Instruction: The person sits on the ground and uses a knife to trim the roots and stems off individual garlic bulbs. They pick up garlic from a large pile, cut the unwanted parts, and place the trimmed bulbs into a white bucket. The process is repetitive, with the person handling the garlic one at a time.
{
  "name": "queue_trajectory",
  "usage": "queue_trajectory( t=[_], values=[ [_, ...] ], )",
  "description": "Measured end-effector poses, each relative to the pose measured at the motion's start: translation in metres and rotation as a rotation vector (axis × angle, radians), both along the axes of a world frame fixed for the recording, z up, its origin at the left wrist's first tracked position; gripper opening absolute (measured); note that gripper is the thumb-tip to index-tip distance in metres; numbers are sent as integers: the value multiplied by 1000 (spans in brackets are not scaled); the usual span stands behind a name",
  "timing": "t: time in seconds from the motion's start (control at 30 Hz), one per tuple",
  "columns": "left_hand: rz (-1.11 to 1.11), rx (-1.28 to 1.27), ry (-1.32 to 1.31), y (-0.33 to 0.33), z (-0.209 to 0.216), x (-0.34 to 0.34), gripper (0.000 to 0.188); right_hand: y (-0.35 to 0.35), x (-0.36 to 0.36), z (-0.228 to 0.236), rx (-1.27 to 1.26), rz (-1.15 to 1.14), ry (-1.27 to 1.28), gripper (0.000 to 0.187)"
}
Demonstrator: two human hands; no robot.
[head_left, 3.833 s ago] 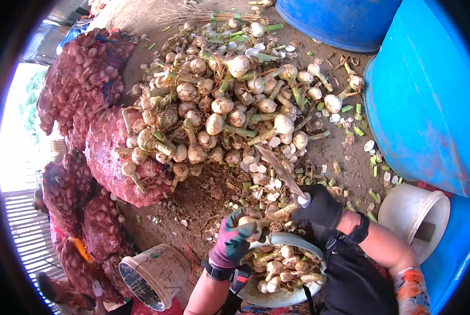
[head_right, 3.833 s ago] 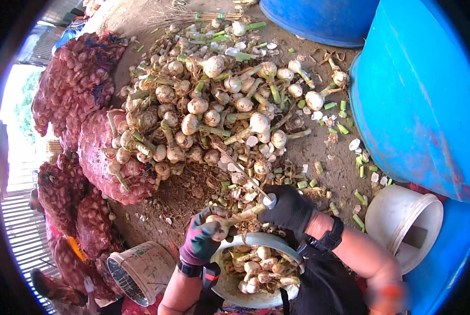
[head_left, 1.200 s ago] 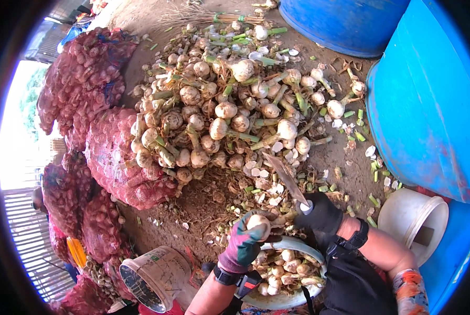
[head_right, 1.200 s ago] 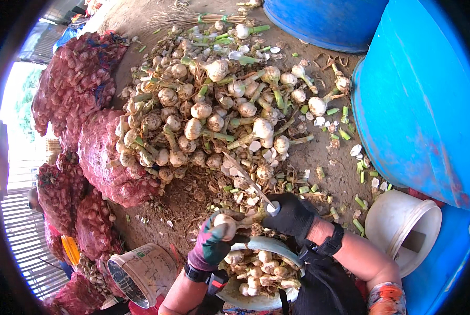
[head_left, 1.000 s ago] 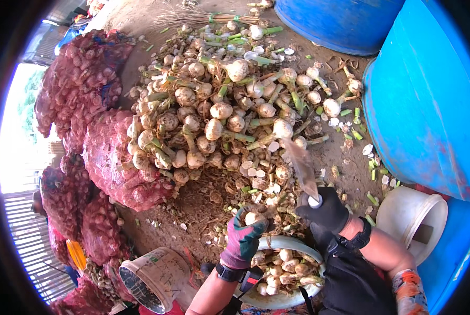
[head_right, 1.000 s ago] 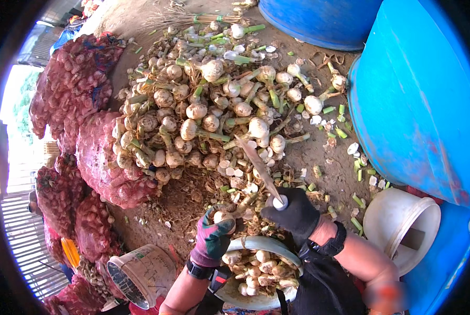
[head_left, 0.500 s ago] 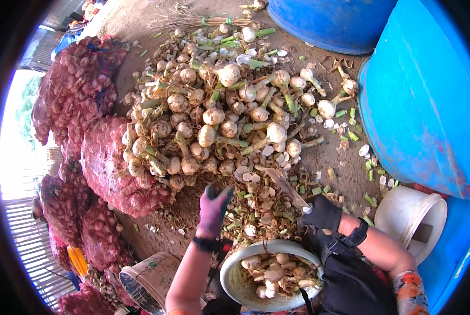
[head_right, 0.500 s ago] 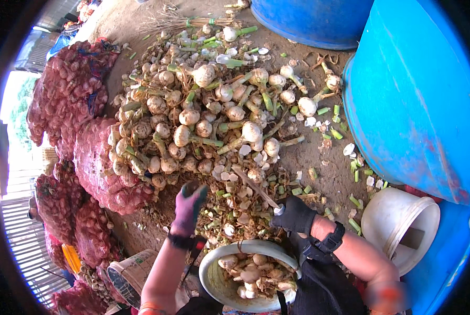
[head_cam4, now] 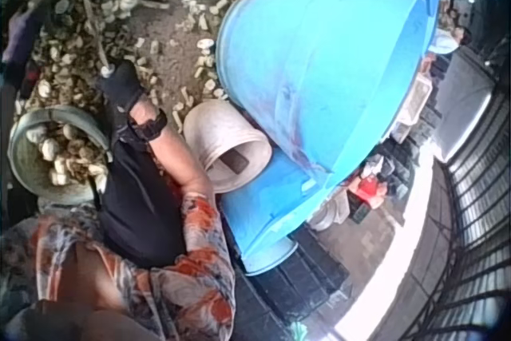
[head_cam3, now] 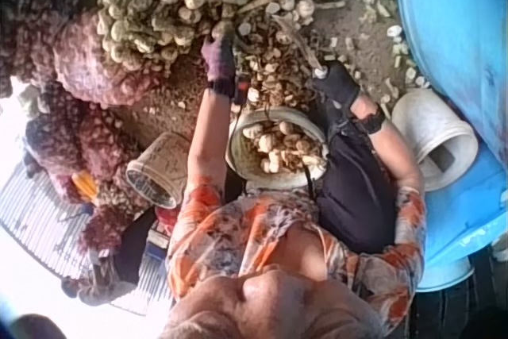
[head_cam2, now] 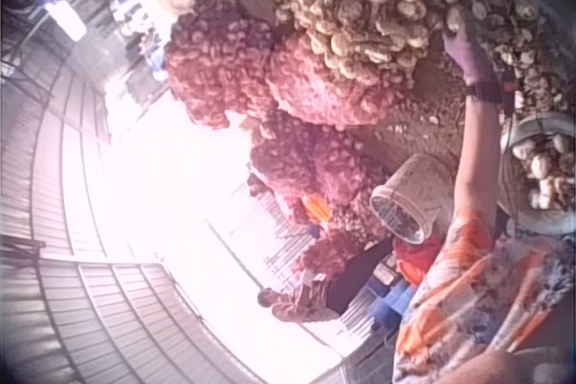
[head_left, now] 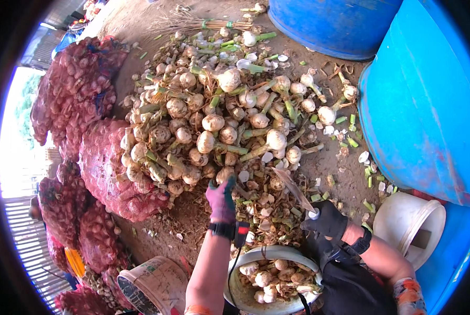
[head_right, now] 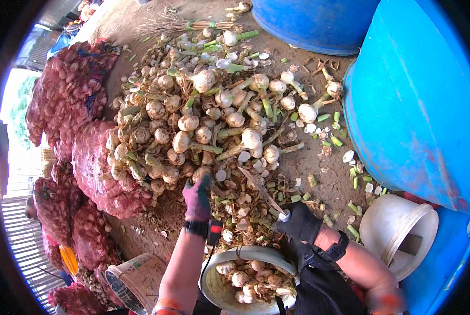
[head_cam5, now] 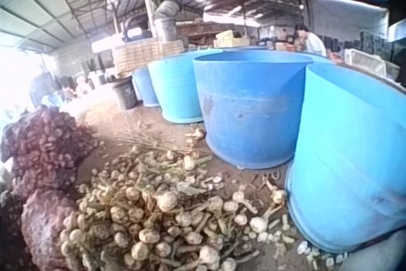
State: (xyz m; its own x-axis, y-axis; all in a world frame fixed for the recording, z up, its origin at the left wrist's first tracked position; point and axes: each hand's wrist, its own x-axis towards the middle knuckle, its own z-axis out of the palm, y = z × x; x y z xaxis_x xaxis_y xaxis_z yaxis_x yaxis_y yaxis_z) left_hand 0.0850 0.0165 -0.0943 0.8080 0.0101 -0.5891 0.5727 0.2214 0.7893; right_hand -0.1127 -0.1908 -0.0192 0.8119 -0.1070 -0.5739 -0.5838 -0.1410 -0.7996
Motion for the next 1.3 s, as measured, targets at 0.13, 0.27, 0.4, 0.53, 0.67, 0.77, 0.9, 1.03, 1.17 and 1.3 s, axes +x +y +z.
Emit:
queue_trajectory(
  t=[0.13,0.27,0.4,0.53,0.67,0.77,0.9,1.03,1.17,1.3],
  values=[
    [-335,-265,-192,14,53,-24,68,3,11,24,-226,144,-188,23],
    [-437,-386,-69,7,94,-50,61,14,26,49,-396,274,-403,17],
    [-578,-346,-92,-1,122,-78,56,21,27,57,-428,341,-475,19],
    [-719,-162,-196,3,128,-99,54,20,22,58,-445,414,-512,20],
    [-923,50,-240,7,133,-107,64,17,17,51,-454,503,-442,13],
    [-872,-171,-115,4,138,-109,49,16,11,36,-400,477,-458,14],
    [-1315,-150,-262,-3,153,-99,42,-11,-11,-29,-518,459,-98,20],
    [-1146,-10,-221,-4,153,-86,61,-9,-17,-5,-534,242,-198,15],
    [-1161,89,-233,-2,142,-80,60,8,-4,35,-332,193,-478,13],
    [-1062,91,-138,-4,152,-88,57,11,4,58,-374,412,-661,12]
  ],
)
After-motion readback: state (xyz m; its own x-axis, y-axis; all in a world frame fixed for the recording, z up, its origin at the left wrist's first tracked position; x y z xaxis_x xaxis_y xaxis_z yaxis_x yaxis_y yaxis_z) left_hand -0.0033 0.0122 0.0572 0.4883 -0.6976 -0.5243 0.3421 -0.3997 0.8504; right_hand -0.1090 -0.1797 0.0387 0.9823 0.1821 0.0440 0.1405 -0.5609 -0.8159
